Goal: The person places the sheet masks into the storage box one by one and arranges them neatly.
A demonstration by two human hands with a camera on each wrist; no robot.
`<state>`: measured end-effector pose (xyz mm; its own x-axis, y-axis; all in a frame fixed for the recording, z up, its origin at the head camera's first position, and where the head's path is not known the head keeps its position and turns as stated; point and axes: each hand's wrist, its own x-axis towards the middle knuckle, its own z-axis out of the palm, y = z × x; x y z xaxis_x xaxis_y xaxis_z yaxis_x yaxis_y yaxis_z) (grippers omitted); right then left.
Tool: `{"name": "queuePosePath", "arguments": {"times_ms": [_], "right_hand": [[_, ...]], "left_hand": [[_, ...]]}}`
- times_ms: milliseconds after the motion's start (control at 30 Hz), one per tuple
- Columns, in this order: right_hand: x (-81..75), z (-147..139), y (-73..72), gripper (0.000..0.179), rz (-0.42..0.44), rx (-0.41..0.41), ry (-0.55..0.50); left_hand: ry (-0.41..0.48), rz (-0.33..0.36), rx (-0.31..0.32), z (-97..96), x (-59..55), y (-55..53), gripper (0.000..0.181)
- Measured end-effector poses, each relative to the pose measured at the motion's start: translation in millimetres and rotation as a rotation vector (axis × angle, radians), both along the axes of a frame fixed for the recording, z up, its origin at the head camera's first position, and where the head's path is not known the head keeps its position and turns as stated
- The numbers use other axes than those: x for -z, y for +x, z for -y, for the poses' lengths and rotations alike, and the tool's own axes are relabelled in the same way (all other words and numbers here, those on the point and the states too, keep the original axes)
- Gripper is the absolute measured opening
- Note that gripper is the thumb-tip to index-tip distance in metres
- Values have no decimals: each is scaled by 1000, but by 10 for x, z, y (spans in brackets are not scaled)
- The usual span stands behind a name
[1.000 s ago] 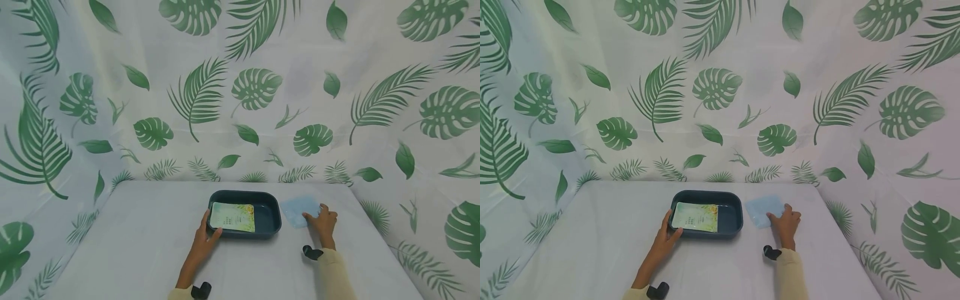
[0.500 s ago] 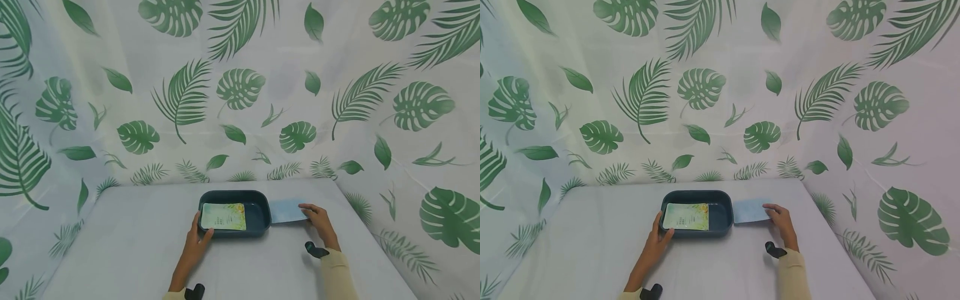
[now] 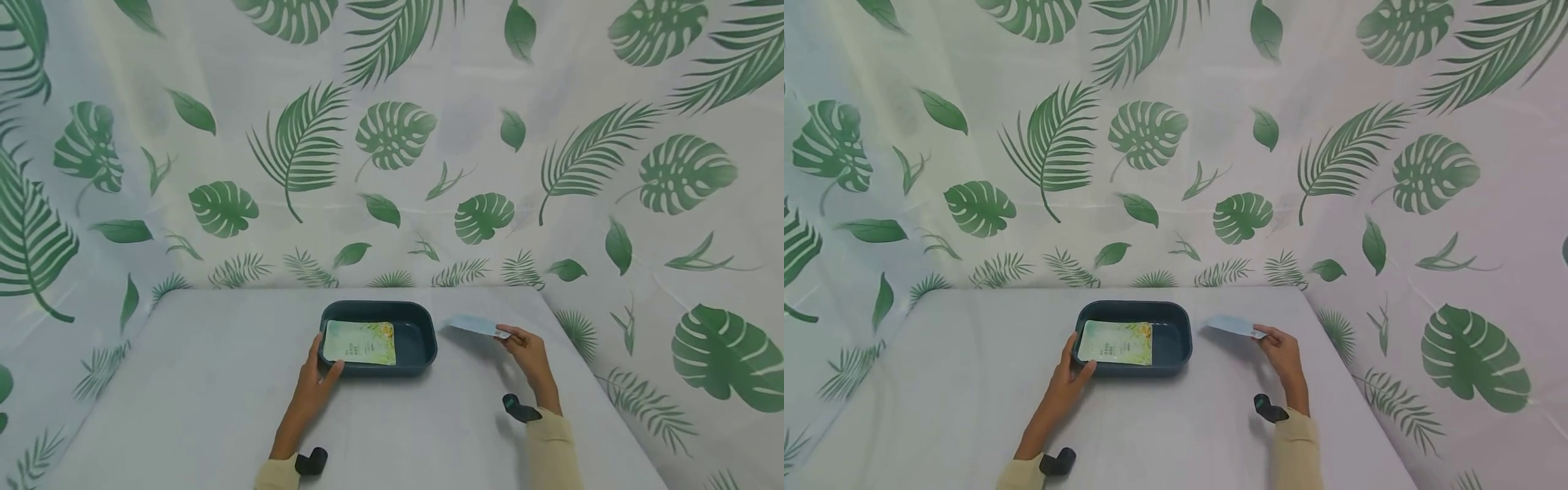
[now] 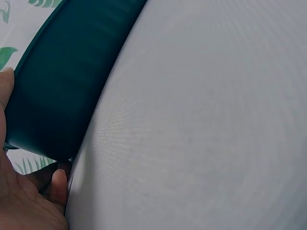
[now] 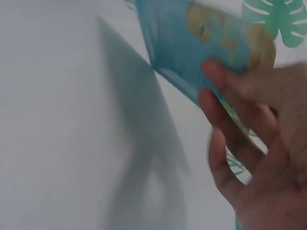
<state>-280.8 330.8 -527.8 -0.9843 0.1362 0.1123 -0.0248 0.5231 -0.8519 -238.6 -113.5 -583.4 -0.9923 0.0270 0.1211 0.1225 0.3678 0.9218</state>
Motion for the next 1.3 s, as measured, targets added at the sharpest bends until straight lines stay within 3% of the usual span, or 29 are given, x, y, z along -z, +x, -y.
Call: {"name": "queuePosePath", "arguments": {"times_ms": [167,267,400,500,667,933,1100,1300], "right_hand": [[2,64,3,17,-275,160,294],[-13,117,-1,11,-378,229,322],[-87,168,-14,13,-405,345,278],[-154,177,-33,23,-345,395,153],[-243,240,-44,34,-154,422,-70],[-294,532,-69,47,-21,329,-445],[-321,932,-119,44,47,191,-514],[-281,1423,-180,44,101,35,-466]], "left_hand": [[0,-23,8,25,-7,-19,80],[5,-25,2,28,0,-7,80],[6,-21,0,16,12,13,80],[8,-17,1,9,13,29,79],[4,-17,-6,18,12,40,80],[-6,-22,-5,26,13,-32,82],[-8,-48,-13,42,-7,-36,81],[3,-45,-10,19,21,-31,80]]}}
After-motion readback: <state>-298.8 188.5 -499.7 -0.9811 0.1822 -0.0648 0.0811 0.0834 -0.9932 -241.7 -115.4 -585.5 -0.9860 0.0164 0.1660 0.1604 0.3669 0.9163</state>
